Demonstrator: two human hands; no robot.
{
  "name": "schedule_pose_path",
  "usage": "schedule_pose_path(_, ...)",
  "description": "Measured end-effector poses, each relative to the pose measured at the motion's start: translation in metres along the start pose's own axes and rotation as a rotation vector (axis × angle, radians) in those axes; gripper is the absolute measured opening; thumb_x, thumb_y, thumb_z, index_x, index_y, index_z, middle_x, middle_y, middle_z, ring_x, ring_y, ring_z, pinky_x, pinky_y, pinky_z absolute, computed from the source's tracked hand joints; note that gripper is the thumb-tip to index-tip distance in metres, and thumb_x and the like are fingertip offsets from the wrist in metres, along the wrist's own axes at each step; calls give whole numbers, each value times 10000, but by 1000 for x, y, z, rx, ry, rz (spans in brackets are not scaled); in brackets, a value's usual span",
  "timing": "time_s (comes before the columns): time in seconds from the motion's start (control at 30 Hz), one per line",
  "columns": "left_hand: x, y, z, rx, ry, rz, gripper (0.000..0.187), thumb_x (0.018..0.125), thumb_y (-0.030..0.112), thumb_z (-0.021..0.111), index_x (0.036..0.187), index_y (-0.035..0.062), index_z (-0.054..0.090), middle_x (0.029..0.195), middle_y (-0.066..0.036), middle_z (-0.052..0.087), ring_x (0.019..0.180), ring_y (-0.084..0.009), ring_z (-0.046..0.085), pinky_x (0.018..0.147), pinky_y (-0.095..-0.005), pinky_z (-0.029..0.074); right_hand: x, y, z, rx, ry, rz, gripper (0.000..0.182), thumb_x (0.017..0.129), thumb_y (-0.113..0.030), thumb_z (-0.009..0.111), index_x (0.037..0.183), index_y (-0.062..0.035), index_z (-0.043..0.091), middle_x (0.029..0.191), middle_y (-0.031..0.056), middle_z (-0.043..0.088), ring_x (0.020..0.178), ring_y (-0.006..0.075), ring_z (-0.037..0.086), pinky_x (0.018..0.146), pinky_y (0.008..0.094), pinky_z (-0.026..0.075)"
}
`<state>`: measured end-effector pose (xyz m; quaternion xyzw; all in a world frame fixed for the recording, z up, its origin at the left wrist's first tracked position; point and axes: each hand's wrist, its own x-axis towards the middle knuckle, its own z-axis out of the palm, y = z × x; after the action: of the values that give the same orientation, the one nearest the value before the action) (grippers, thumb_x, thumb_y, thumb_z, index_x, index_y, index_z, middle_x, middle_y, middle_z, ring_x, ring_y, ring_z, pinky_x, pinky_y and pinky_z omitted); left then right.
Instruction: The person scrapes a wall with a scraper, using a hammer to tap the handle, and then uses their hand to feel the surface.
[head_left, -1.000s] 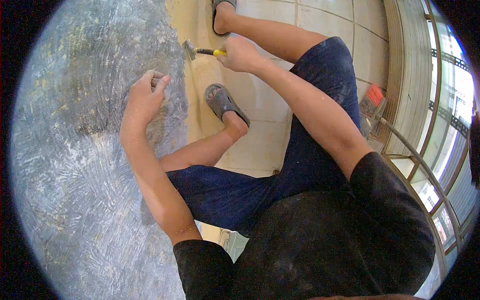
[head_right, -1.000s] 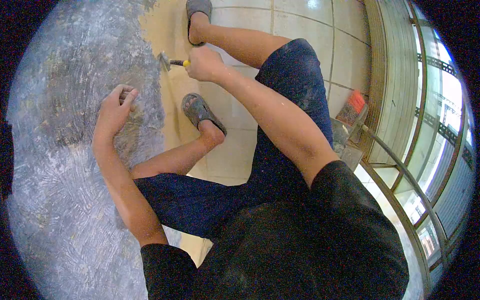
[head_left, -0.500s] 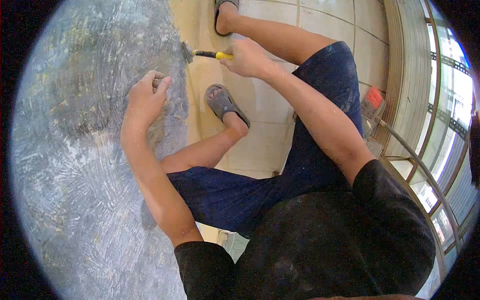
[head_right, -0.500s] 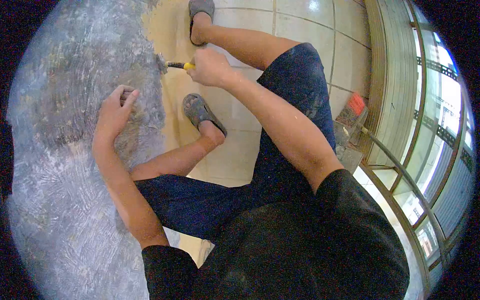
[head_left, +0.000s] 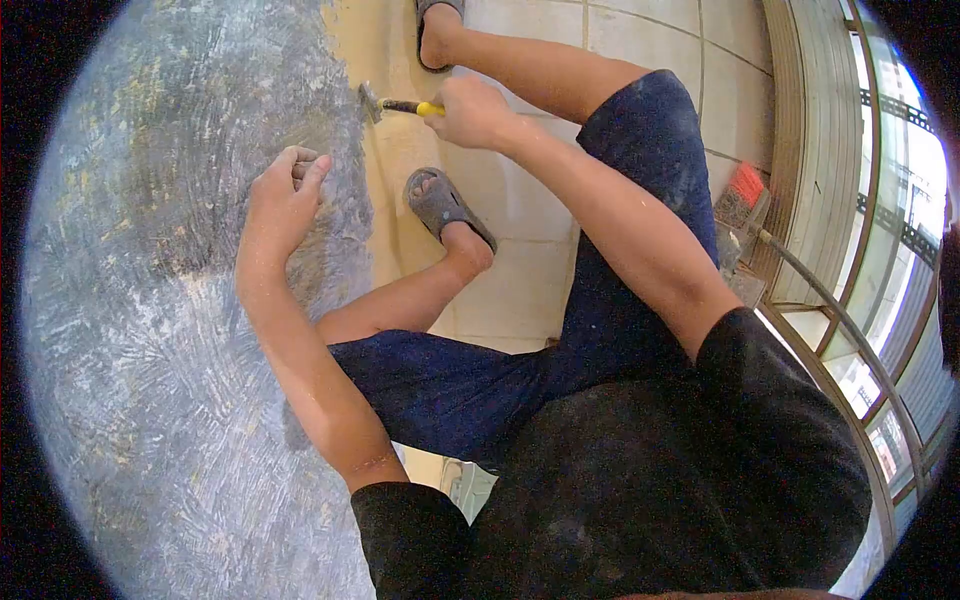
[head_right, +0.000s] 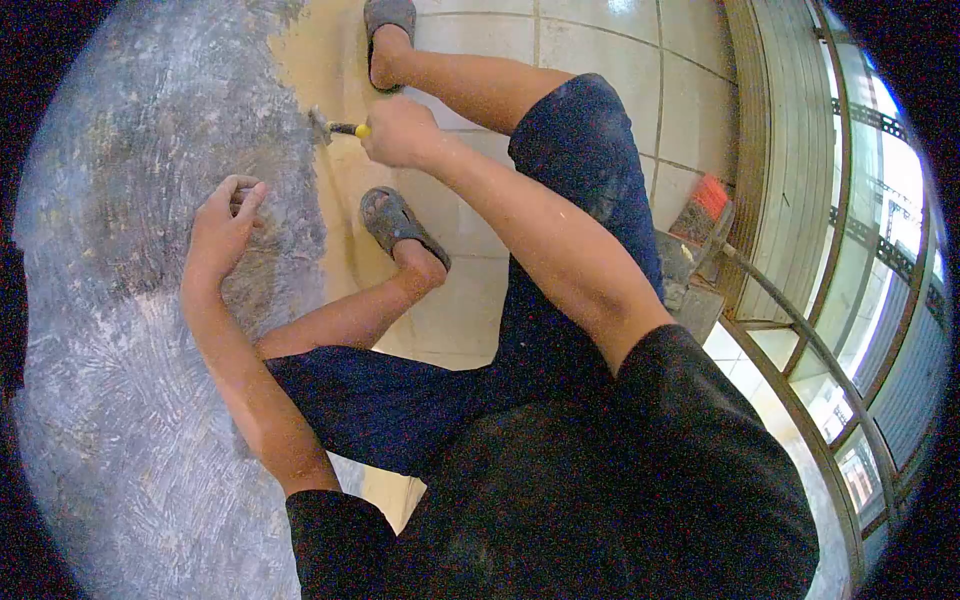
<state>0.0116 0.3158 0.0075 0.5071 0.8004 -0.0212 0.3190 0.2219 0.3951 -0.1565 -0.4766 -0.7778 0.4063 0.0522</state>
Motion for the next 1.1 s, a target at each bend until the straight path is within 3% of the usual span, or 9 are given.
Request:
schedule_pose_path(0.27, 5, -3, 2, -5, 31, 30, 357, 968, 352, 599, 1117, 29, 628, 917, -122, 687, 777, -209, 686, 753, -354, 516, 10, 7, 2, -13, 22, 19, 270, 792, -271, 672, 851, -15, 734, 806, 225, 694, 794, 389, 691, 728, 490, 549)
schedule_pose_path(0.33, 1, -1, 2, 13, 37, 23, 354, 969, 352, 599, 1118, 33, 628, 911, -121, 685, 777, -208, 686, 750, -357, 515, -5, -1, -3, -4, 43, -77, 300, 837, -307, 685, 945, -37, 759, 759, 217, 677, 723, 393, 659, 688, 489, 522)
schedule_pose_path(0.47, 2, -9, 2, 10, -4, 12, 349, 966, 358, 604, 1119, 45, 631, 902, -120, 683, 769, -204, 680, 746, -359, 512, 5, 6, 5, -60, 43, -72, 294, 838, -299, 688, 947, -36, 760, 762, 220, 678, 729, 393, 659, 694, 488, 522)
schedule_pose_path(0.57, -2, -3, 0, -34, 24, 8, 354, 965, 360, 606, 1115, 41, 631, 893, -120, 682, 756, -200, 673, 739, -353, 510, 10, 9, 5, 27, 12, 5, 294, 790, -289, 689, 842, -2, 731, 789, 220, 690, 766, 398, 686, 714, 476, 556)
schedule_pose_path(0.63, 0, -4, 0, -20, 36, 19, 355, 965, 359, 606, 1115, 39, 631, 892, -122, 681, 752, -200, 670, 737, -353, 510, -5, -1, -6, 16, 46, -79, 307, 842, -302, 688, 960, -27, 756, 792, 235, 686, 750, 389, 668, 738, 460, 535)
schedule_pose_path(0.87, 3, -7, 3, 13, 60, 52, 359, 968, 358, 598, 1117, 33, 630, 908, -140, 687, 765, -208, 682, 737, -358, 516, 5, 2, -4, 5, 15, 5, 299, 838, -299, 690, 958, -34, 757, 784, 237, 682, 748, 398, 669, 737, 464, 535)
schedule_pose_path(0.97, 1, -4, 2, 51, 31, 26, 358, 968, 364, 598, 1123, 43, 631, 928, -137, 693, 778, -217, 689, 753, -363, 519, -9, -9, -12, -8, 33, -98, 292, 834, -289, 689, 958, -33, 754, 791, 235, 683, 755, 401, 670, 729, 465, 536)
schedule_pose_path(1.03, 4, -6, 3, 51, 16, 24, 358, 966, 367, 600, 1123, 47, 632, 930, -133, 695, 784, -221, 690, 759, -366, 519, 4, -2, -3, -36, 76, -67, 290, 793, -284, 685, 851, -5, 735, 810, 234, 694, 781, 397, 692, 733, 486, 559)
schedule_pose_path(1.1, 4, -6, 3, 60, 8, 31, 359, 964, 371, 602, 1124, 52, 633, 931, -130, 697, 789, -225, 691, 766, -369, 518, 12, 4, 0, -4, 62, -31, 296, 797, -286, 678, 849, 1, 733, 810, 235, 695, 780, 399, 692, 737, 485, 560)
